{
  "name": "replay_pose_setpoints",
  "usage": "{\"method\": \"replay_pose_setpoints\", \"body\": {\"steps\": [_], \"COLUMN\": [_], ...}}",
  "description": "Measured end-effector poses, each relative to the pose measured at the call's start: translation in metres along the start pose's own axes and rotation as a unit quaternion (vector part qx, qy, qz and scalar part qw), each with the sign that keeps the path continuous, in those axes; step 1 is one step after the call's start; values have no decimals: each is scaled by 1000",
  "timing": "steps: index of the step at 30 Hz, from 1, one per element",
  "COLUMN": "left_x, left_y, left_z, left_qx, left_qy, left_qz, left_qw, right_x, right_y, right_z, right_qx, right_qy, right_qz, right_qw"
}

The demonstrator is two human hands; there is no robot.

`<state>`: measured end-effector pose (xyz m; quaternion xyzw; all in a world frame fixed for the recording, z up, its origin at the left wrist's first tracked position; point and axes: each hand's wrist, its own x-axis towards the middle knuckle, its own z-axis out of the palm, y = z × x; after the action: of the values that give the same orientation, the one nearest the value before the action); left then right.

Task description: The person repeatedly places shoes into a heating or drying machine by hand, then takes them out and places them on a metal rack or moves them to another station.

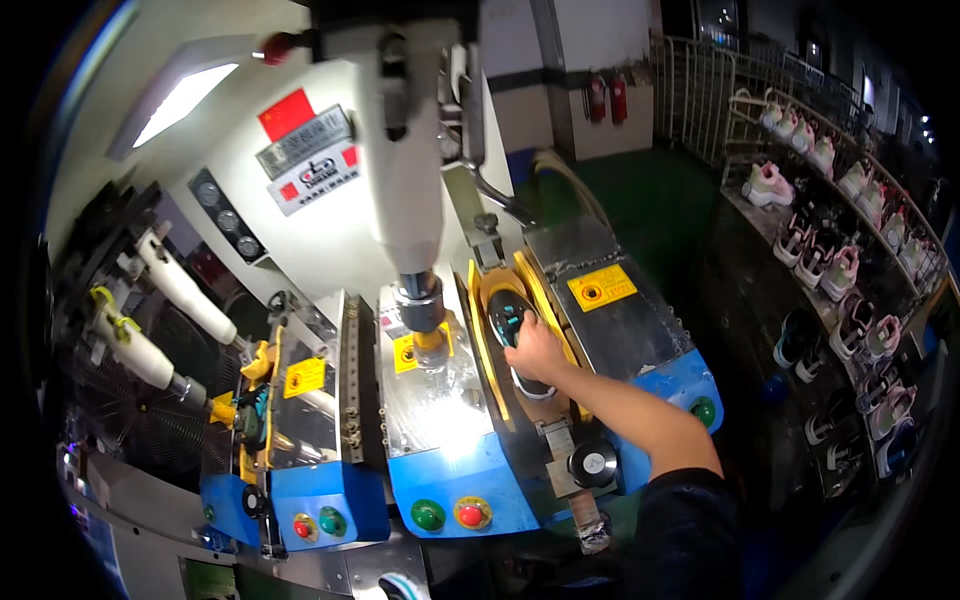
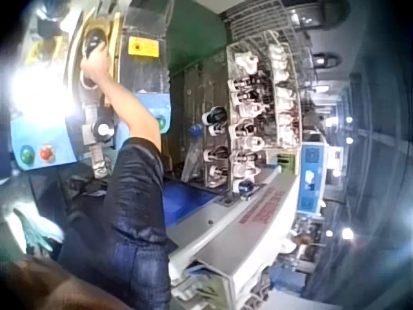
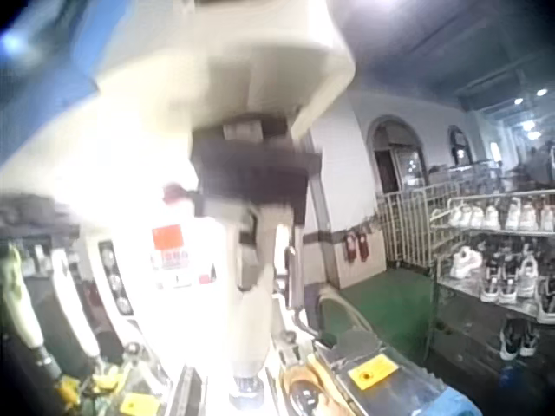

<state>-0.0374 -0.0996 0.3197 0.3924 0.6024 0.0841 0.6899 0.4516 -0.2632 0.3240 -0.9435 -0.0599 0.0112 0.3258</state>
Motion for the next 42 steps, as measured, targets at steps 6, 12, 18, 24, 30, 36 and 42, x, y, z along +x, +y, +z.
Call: {"method": "replay_pose_setpoints", "body": {"steps": [6,12,18,24,30,36,42], "left_x": [-24,40,14,-20,33,132,155], "left_y": [4,-4,-5,-89,-59,-86,-57], "left_z": [-20,-85,-95,-154,-179,-197,-268], "left_qx": [-18,-7,-72,-148,-22,119,28], "left_qy": [22,-44,-30,116,245,354,3], "left_qz": [-81,40,56,44,286,297,256], "left_qw": [996,998,995,981,926,879,966], "right_x": [-81,-193,-183,-344,-462,-479,-481], "right_y": [-25,-160,-139,-143,-149,-192,-209], "right_z": [-19,63,121,136,146,143,206], "right_qx": [-50,115,127,298,330,249,41], "right_qy": [167,-32,-55,-225,-454,-533,-486], "right_qz": [-214,-530,-555,-533,-377,-451,-261], "right_qw": [961,839,820,759,736,671,833]}}
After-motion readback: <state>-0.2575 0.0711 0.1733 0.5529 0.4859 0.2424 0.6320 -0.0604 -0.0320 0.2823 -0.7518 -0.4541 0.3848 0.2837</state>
